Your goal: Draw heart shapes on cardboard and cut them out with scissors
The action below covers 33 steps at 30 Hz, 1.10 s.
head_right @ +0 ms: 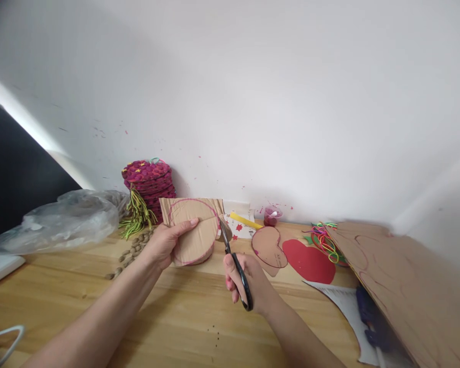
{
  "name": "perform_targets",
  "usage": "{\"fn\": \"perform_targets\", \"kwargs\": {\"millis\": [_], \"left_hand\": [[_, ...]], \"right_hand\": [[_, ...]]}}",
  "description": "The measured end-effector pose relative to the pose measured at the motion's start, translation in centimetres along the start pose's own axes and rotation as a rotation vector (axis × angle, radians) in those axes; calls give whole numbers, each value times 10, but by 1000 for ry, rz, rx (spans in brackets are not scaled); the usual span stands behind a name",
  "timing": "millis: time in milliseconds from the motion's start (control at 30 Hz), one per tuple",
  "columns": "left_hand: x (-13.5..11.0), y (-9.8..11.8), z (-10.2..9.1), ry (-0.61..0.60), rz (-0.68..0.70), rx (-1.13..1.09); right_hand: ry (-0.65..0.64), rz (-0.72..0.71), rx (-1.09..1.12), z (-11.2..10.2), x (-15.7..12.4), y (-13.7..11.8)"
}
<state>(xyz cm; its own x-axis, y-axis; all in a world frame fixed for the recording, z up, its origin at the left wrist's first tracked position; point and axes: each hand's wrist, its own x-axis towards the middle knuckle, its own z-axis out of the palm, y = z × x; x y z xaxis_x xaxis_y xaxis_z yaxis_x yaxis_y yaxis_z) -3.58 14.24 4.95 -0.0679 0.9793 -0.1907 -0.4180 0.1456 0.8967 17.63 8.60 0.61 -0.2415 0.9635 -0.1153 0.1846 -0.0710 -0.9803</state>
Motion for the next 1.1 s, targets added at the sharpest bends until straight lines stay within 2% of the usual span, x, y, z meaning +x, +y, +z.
{"fn": "perform_targets", "kwargs": {"millis": [167, 367, 533, 600, 733, 800, 933, 1100], "left_hand": [[1, 5, -2, -4, 92, 32], [-5, 10, -1, -56, 84, 85], [-5, 11, -1, -26, 109, 67], [-6, 11, -1, -72, 70, 78], [-10, 7, -1, -228, -70, 115], [-11, 5, 0, -262, -106, 120], [-13, 2, 1, -281, -119, 104], [-15, 0, 3, -271, -140, 83]], "right_hand": [[-31, 32, -1, -1, 0, -2], [-69, 73, 69, -2, -4, -14], [-146, 112, 3, -5, -8, -20], [-160, 108, 9, -7, -8, -19], [-163, 72, 17, -11, -5, -13], [-140, 59, 26, -12, -3, -11], [-88, -11, 20, -12, -3, -12], [1, -187, -156, -9, -7, -17]]}}
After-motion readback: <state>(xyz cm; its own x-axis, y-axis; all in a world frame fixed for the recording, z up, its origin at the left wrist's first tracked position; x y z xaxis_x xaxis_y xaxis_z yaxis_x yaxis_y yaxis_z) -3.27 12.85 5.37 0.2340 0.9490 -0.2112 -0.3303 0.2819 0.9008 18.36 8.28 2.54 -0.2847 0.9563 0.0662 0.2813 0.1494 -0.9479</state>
